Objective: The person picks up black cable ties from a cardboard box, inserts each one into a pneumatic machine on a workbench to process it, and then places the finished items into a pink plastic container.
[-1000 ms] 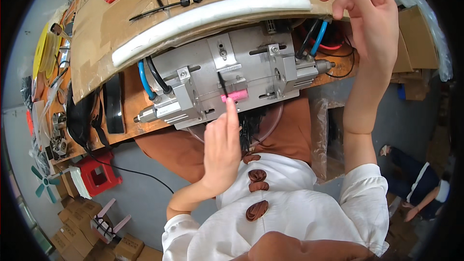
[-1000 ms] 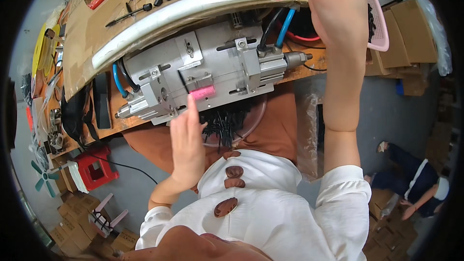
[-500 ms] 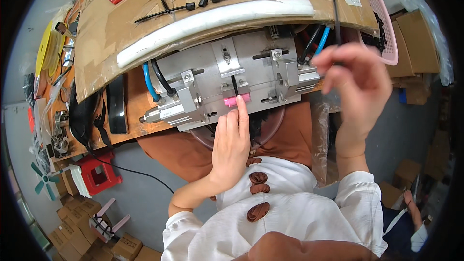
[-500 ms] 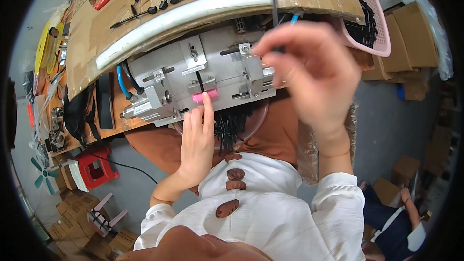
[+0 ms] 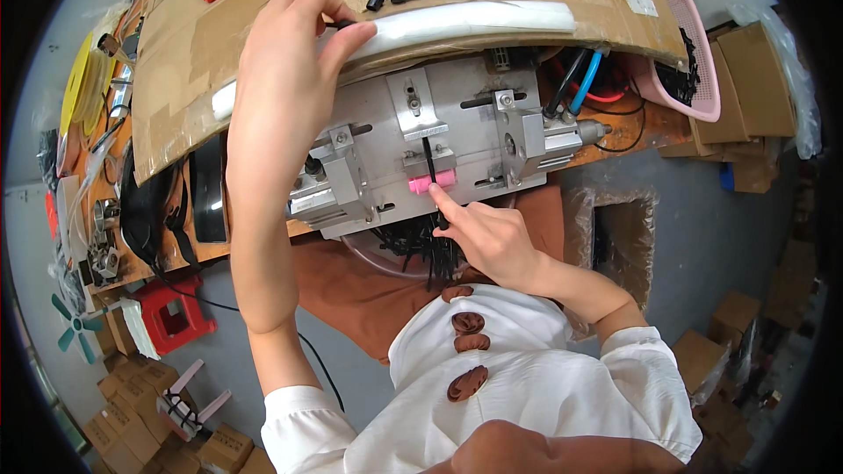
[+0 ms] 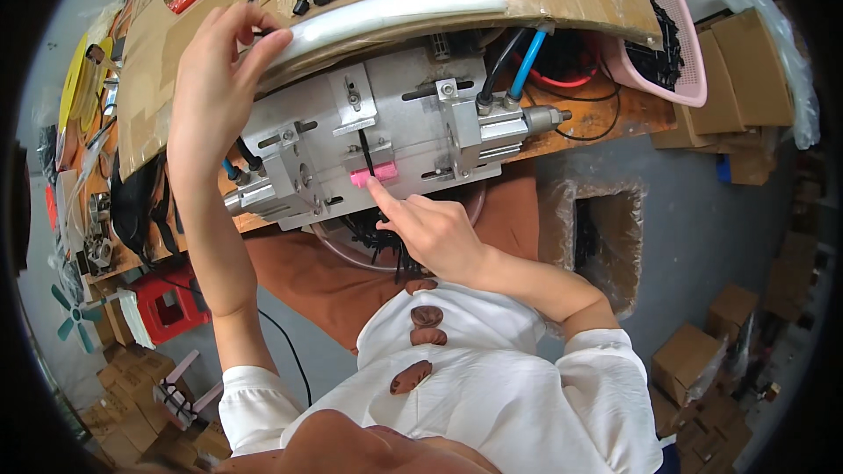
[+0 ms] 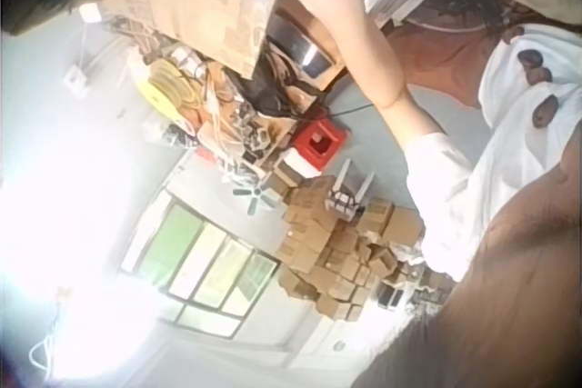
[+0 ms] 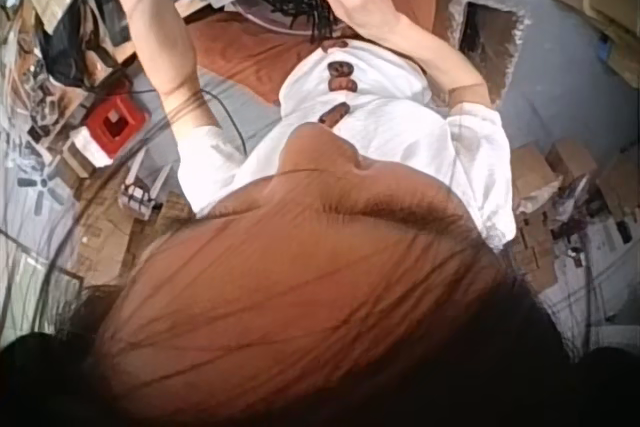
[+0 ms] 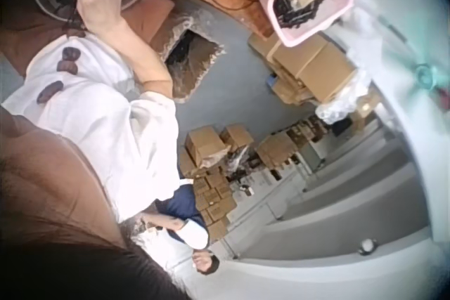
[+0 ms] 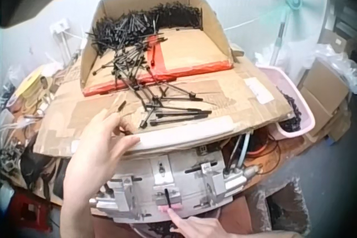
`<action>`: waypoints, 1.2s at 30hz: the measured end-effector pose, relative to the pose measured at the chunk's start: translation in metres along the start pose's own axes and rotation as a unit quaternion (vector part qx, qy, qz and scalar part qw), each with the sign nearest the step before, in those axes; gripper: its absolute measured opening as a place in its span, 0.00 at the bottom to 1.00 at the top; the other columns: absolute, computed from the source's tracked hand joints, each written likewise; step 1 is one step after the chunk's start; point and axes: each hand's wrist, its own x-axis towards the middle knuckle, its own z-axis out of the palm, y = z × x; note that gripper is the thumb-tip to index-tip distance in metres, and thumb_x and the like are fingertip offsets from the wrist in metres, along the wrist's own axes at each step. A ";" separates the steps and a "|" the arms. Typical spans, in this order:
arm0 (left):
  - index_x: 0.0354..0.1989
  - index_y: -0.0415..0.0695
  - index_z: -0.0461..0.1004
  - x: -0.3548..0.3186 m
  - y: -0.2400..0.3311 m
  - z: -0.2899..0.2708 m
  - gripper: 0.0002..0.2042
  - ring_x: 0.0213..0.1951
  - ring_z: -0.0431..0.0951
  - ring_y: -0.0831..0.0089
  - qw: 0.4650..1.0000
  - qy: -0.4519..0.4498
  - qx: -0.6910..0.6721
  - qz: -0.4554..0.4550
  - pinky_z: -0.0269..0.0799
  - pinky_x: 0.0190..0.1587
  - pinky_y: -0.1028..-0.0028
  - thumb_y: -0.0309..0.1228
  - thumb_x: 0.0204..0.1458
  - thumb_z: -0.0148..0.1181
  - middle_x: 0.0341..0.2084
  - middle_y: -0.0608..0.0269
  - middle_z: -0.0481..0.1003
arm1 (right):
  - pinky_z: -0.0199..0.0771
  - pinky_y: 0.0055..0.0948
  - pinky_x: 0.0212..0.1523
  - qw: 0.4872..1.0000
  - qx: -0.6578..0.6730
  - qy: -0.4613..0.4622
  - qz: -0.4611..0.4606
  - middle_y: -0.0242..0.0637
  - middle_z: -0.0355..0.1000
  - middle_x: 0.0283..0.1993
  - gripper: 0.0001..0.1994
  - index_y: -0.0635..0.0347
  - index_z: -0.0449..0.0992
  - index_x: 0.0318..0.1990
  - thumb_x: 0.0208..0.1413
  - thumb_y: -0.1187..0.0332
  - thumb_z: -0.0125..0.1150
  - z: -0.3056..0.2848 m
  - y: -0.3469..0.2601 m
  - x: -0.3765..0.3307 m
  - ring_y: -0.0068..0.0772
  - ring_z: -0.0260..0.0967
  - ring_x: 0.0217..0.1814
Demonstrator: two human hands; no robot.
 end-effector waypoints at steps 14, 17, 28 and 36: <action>0.59 0.31 0.64 -0.164 0.089 0.055 0.30 0.34 0.68 0.65 0.998 -0.051 -0.020 -0.022 0.68 0.38 0.70 0.18 0.43 0.60 0.35 0.57 0.69 | 0.70 0.25 0.23 0.933 -0.316 -0.014 -0.173 0.41 0.77 0.31 0.12 0.65 0.75 0.43 0.51 0.71 0.59 -0.088 0.037 0.209 0.33 0.76 0.31; 0.61 0.30 0.60 -0.164 0.089 0.067 0.30 0.34 0.67 0.66 0.995 -0.089 0.007 -0.037 0.68 0.38 0.72 0.17 0.43 0.56 0.35 0.58 0.66 | 0.75 0.29 0.27 0.924 -0.347 -0.148 -0.063 0.51 0.74 0.26 0.10 0.74 0.76 0.32 0.55 0.72 0.57 -0.089 0.033 0.234 0.38 0.76 0.30; 0.60 0.33 0.62 -0.137 0.076 0.048 0.33 0.36 0.68 0.64 0.994 -0.095 0.049 -0.007 0.69 0.38 0.70 0.18 0.39 0.57 0.35 0.58 0.67 | 0.77 0.18 0.28 0.955 0.253 0.115 0.100 0.39 0.78 0.38 0.10 0.65 0.77 0.38 0.46 0.84 0.62 -0.113 -0.005 0.080 0.23 0.76 0.36; 0.42 0.43 0.73 0.032 -0.008 0.018 0.08 0.35 0.70 0.65 0.997 -0.033 -0.004 0.069 0.66 0.42 0.70 0.26 0.54 0.55 0.31 0.59 0.71 | 0.68 0.28 0.22 0.999 -0.005 0.038 0.005 0.36 0.72 0.25 0.30 0.69 0.66 0.58 0.42 0.82 0.62 -0.007 -0.006 -0.009 0.28 0.69 0.22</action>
